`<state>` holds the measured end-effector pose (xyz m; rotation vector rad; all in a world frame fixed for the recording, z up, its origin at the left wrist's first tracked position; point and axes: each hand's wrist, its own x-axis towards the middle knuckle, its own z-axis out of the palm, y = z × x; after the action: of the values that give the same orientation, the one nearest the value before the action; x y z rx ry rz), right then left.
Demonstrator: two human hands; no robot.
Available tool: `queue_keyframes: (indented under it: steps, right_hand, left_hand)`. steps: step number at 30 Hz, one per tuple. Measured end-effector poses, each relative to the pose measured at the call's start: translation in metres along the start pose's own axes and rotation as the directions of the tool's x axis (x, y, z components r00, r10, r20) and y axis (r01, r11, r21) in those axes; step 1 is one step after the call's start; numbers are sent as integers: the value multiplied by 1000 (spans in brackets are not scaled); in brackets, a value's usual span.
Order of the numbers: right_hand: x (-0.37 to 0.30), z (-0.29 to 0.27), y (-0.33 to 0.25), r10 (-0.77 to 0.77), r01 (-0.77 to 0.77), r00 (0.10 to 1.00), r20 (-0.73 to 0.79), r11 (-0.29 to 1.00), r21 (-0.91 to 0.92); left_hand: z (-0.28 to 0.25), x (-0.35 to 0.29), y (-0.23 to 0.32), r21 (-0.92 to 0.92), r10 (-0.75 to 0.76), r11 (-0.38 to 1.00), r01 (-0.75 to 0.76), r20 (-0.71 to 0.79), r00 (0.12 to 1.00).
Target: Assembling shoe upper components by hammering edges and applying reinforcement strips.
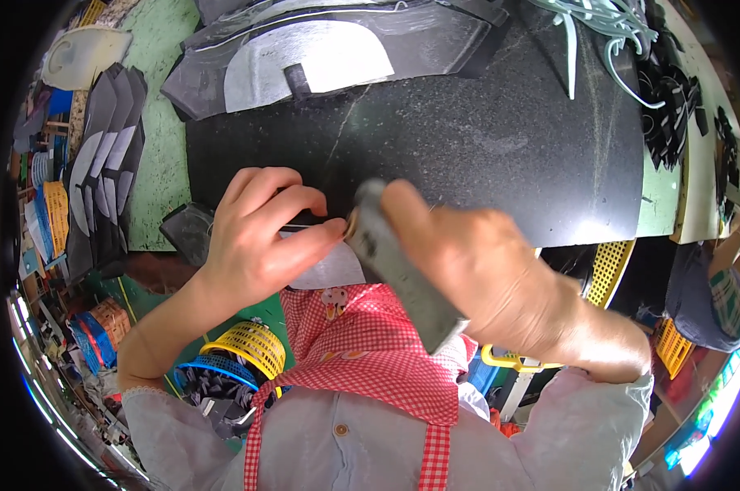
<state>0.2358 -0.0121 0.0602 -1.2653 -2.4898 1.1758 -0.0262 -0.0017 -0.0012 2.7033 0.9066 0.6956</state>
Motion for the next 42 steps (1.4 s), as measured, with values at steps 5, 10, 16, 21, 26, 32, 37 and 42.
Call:
queue_keyframes:
  steps: [5, 10, 16, 21, 26, 32, 37, 42]
  right_hand:
    - [9, -7, -11, 108, -126, 988, 113, 978, 164]
    - [10, 22, -7, -22, 19, 996, 84, 999, 42]
    - [-16, -21, 0, 296, -254, 926, -234, 948, 193]
    - [-56, -10, 21, 285, -269, 953, -102, 952, 143]
    - [-51, -20, 32, 199, -160, 967, -156, 960, 231]
    - [-35, -10, 37, 91, -81, 993, -77, 988, 133]
    - [-31, -1, 26, 174, -164, 981, -87, 980, 111]
    - [-21, -9, 29, 194, -159, 970, -145, 961, 227]
  left_hand:
    - [-14, -13, -13, -229, -230, 937, 265, 171, 958]
    - [-10, -12, -2, -196, -217, 954, 228, 74, 973]
    - [26, 25, 7, -257, -222, 940, 223, 31, 975]
    - [36, 65, 21, -227, -198, 949, 217, 101, 975]
    - [25, 43, 10, -283, -248, 920, 271, 115, 962]
    - [28, 38, 16, -135, -110, 985, 111, 8, 994]
    - [18, 43, 14, -156, -167, 970, 187, 131, 977]
    - [14, 24, 1, -190, -176, 964, 187, 76, 981]
